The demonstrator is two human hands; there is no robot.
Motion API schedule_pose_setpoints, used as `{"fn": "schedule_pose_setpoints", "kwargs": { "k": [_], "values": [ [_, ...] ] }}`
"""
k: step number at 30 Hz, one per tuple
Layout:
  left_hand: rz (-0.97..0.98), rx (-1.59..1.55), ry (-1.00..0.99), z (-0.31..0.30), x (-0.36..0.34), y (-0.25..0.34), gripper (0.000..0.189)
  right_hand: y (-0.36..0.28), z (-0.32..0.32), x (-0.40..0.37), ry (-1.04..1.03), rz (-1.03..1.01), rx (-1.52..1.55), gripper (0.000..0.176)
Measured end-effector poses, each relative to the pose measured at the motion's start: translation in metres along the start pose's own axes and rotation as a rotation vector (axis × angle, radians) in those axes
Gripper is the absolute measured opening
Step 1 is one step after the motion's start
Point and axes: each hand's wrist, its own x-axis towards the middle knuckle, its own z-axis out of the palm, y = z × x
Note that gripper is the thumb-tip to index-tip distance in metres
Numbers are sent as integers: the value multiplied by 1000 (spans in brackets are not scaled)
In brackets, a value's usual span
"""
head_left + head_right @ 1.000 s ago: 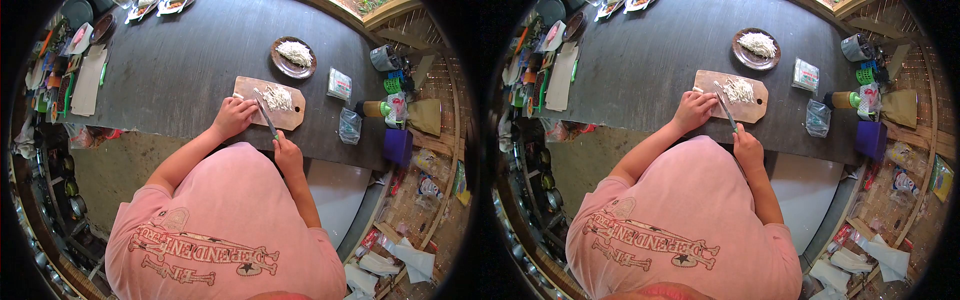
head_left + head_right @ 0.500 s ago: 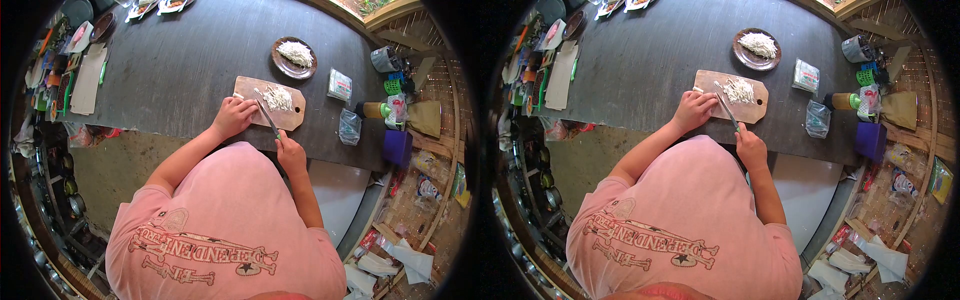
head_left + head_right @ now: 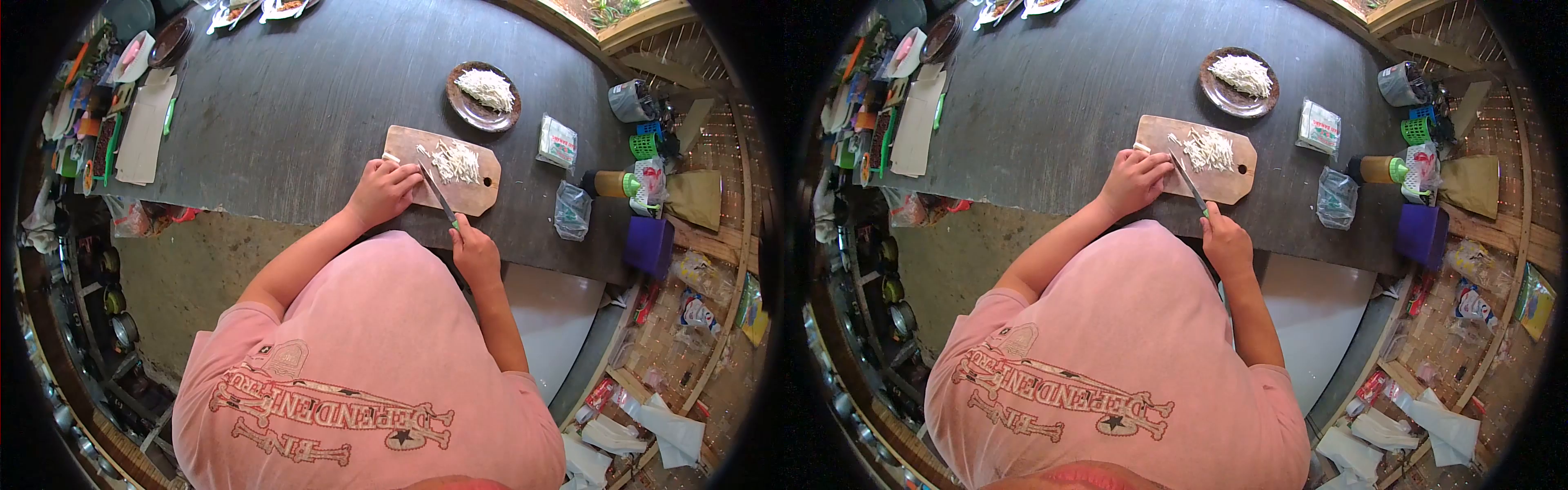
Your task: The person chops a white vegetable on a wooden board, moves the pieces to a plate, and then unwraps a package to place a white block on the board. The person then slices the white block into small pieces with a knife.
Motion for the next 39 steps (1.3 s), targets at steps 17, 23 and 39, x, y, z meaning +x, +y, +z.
{"fn": "schedule_pose_setpoints", "kwargs": {
  "k": [17,23,39],
  "values": [
    [25,35,8,2,1,-1,40,-17,11,17,-41,98,-74,36],
    [5,12,14,3,0,2,40,-12,-4,-5,-43,183,41,34],
    [7,25,7,2,-2,0,39,-22,-2,-4,-10,102,74,34]
  ]
}}
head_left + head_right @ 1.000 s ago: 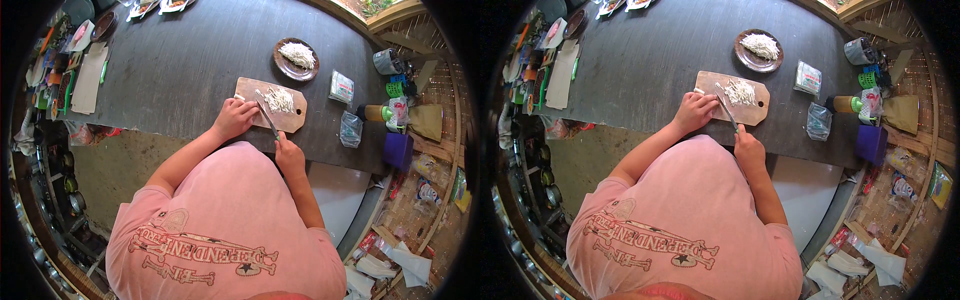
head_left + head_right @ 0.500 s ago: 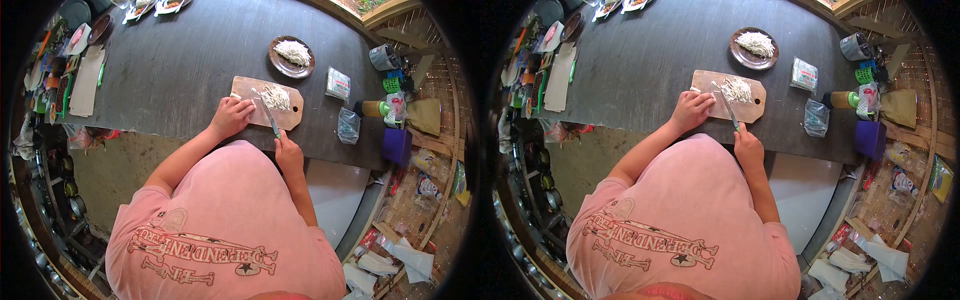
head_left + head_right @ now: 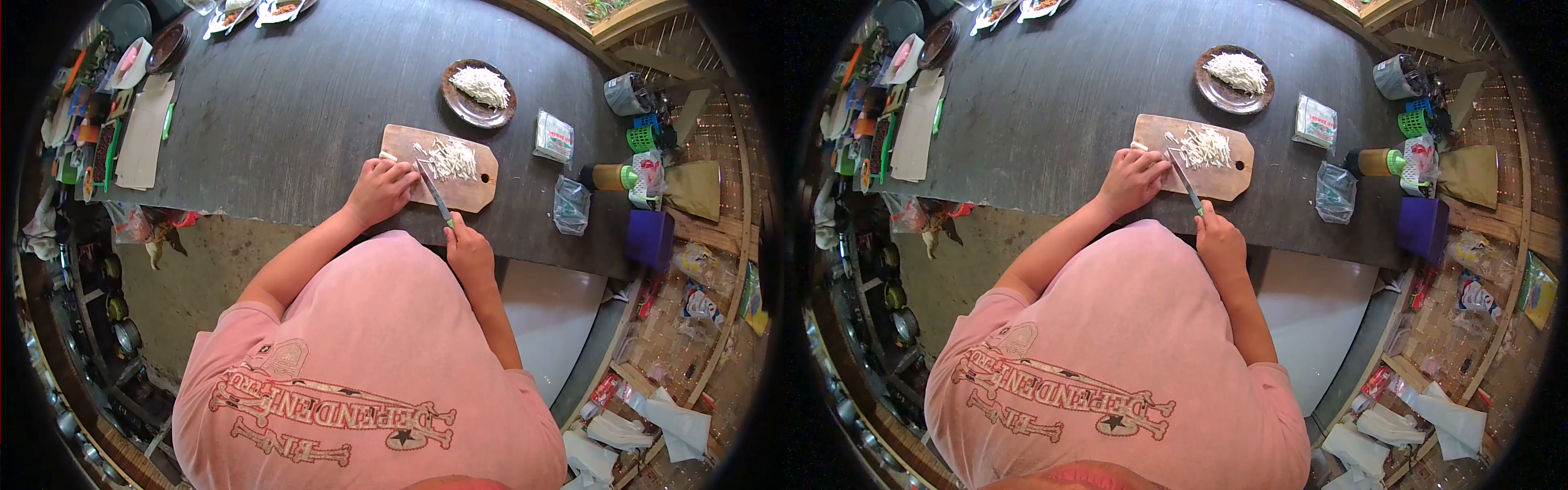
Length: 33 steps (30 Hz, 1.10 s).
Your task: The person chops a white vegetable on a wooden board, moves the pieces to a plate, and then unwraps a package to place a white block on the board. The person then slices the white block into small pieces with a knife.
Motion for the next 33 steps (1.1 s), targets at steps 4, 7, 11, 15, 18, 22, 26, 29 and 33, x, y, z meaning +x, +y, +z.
{"fn": "schedule_pose_setpoints", "kwargs": {
  "k": [4,7,11,15,18,22,26,29,33],
  "values": [
    [2,-9,0,-1,0,0,39,1,0,1,0,-6,-9,36],
    [-3,1,-3,-1,0,0,38,5,0,1,8,-22,-31,37],
    [4,10,18,-2,2,1,37,7,-4,3,3,-38,-62,38],
    [12,14,23,0,-1,0,36,14,-7,5,-5,-54,-78,37],
    [18,21,20,1,-2,-1,37,19,-7,7,-18,-88,-122,37],
    [25,36,17,1,-2,-1,39,21,-10,9,-28,-97,-127,38],
    [34,47,10,0,-2,-1,40,16,-17,12,-61,-94,-179,39],
    [41,65,-16,1,-2,-2,40,6,-18,18,-107,-41,-214,39],
    [40,86,-43,0,-2,-1,40,6,13,27,-10,-84,-200,39]
  ]
}}
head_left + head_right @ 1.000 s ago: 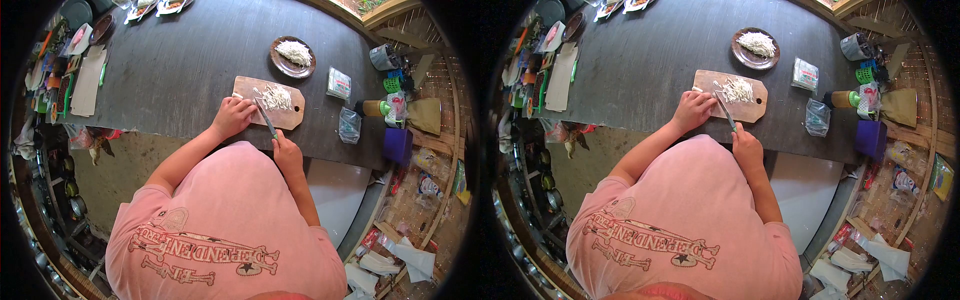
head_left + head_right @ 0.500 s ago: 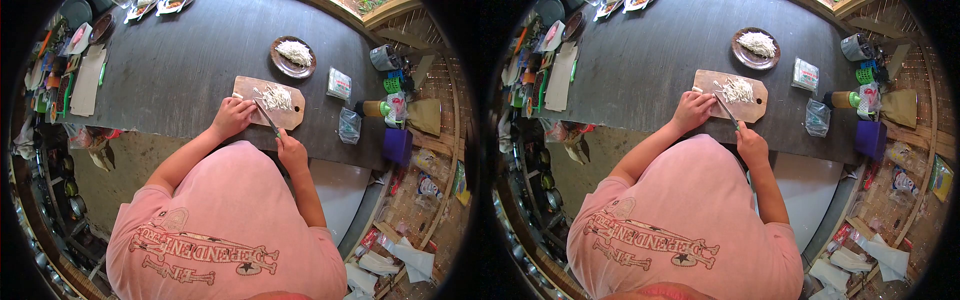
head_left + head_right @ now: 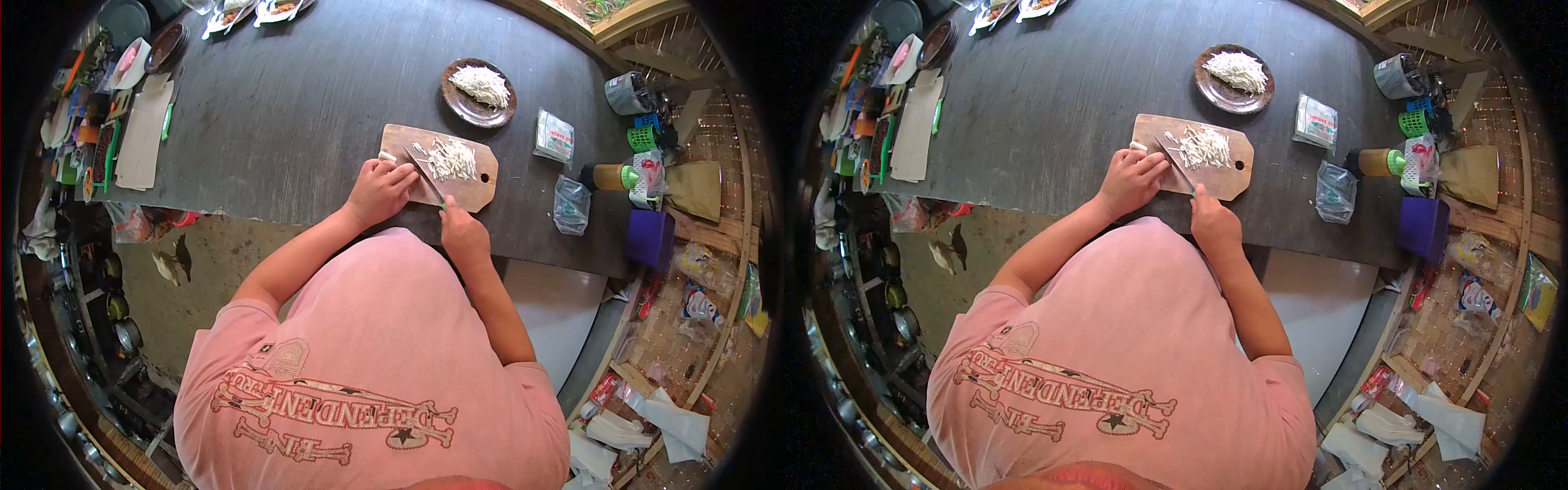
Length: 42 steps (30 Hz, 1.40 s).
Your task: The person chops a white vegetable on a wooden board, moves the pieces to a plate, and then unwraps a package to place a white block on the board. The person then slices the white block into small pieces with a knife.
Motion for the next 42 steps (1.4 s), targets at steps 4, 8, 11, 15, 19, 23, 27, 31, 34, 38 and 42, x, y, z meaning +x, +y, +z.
{"fn": "schedule_pose_setpoints", "kwargs": {
  "k": [4,8,11,15,19,23,27,31,34,38,42],
  "values": [
    [-4,-4,18,0,2,0,40,14,6,-17,77,-33,55,41],
    [-25,-13,24,-1,2,2,43,16,-3,-41,25,46,93,40],
    [-36,-15,23,-1,4,3,44,9,2,-30,48,51,147,40],
    [-23,-30,24,-3,3,1,43,9,7,-17,64,67,182,39],
    [-15,-53,23,-1,3,0,43,17,-1,-17,124,96,263,39],
    [-10,-76,18,-3,4,0,44,16,-4,-22,153,108,350,39],
    [11,-68,-4,-3,2,1,44,9,-6,-22,111,123,375,36],
    [7,-93,13,-3,2,-1,38,7,-3,-21,78,88,307,37],
    [21,-81,25,0,0,-2,32,6,0,-21,70,72,280,38],
    [21,-100,35,-2,-1,-1,36,8,7,-20,41,62,240,39],
    [4,-120,71,-6,-1,-2,37,16,8,-16,94,96,232,39]
  ]
}}
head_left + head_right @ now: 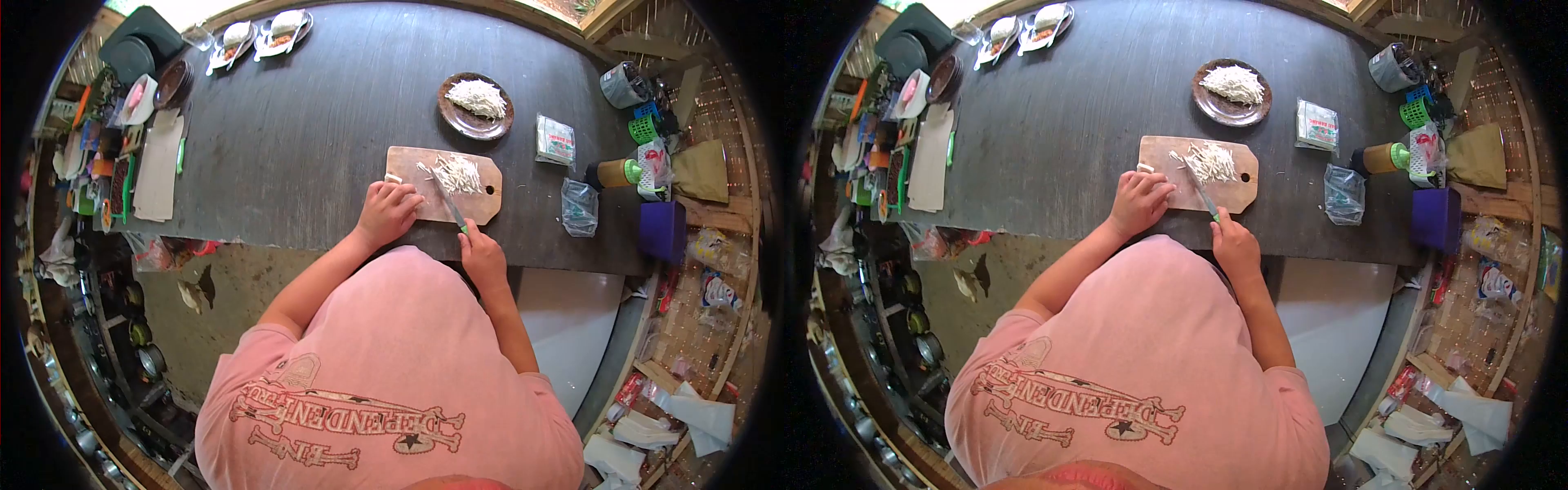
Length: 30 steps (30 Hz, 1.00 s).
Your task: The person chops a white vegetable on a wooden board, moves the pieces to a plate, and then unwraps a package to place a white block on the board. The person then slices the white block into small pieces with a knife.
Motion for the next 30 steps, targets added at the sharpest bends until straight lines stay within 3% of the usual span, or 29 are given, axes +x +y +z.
{"fn": "schedule_pose_setpoints", "kwargs": {
  "k": [6,9,11,21,30],
  "values": [
    [-61,-44,120,-4,-1,-8,35,-6,-10,2,-15,64,39,38],
    [-148,-44,170,-12,6,-24,29,-9,-10,3,48,-40,108,39],
    [-205,-42,129,-20,14,-35,25,-14,-14,1,-73,-31,66,39],
    [-90,19,-119,-32,36,-72,8,9,-18,10,140,-15,123,40],
    [-51,-30,-193,-43,29,-69,14,15,-16,14,140,13,169,41]
  ]
}}
